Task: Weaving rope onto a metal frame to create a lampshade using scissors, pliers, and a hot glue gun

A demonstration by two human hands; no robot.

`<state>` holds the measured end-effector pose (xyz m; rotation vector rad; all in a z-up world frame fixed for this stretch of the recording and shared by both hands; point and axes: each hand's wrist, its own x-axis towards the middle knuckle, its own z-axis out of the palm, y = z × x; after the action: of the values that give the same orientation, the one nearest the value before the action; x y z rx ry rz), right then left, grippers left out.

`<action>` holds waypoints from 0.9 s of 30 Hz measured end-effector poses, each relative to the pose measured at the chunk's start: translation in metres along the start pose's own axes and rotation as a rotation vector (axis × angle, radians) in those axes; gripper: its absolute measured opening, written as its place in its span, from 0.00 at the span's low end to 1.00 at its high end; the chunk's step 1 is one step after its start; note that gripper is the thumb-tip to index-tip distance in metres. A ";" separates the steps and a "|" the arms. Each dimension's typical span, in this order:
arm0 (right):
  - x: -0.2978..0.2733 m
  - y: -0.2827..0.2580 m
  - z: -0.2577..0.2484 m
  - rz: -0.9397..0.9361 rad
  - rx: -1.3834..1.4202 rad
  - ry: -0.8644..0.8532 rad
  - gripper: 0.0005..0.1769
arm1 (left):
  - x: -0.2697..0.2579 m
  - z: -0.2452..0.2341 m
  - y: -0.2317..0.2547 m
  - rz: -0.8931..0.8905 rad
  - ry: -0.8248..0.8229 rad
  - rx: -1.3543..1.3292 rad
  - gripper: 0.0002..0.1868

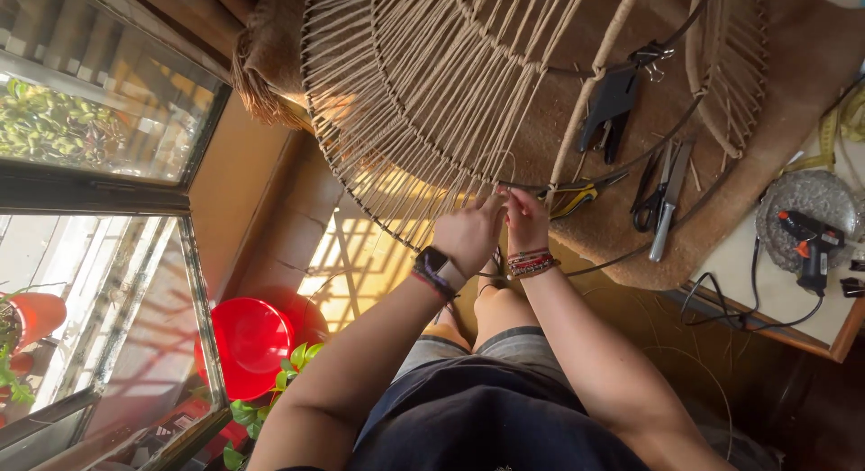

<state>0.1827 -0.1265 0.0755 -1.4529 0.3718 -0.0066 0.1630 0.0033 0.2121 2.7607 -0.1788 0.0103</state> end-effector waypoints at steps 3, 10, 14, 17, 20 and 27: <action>0.039 0.078 -0.022 -0.138 -0.146 -0.036 0.05 | 0.044 0.043 0.009 -0.148 -0.385 0.010 0.20; 0.028 0.012 -0.020 0.053 -0.350 -0.099 0.09 | 0.083 0.021 -0.009 -0.093 -0.262 -0.514 0.13; 0.016 -0.048 -0.016 0.209 -0.068 -0.259 0.19 | 0.071 0.027 -0.039 0.120 0.164 -0.546 0.12; 0.031 -0.044 -0.026 0.324 -0.092 -0.309 0.24 | 0.033 0.009 -0.027 0.284 0.252 -0.762 0.11; 0.028 -0.054 -0.022 0.400 -0.070 -0.331 0.25 | -0.056 0.041 -0.025 0.199 0.061 -1.066 0.12; -0.010 -0.152 -0.023 0.600 0.123 -0.349 0.27 | -0.133 0.118 -0.045 -0.290 -0.159 -1.230 0.17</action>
<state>0.2011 -0.1659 0.2236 -1.1477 0.4957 0.6860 0.0353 0.0185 0.0818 1.5325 0.1455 -0.2919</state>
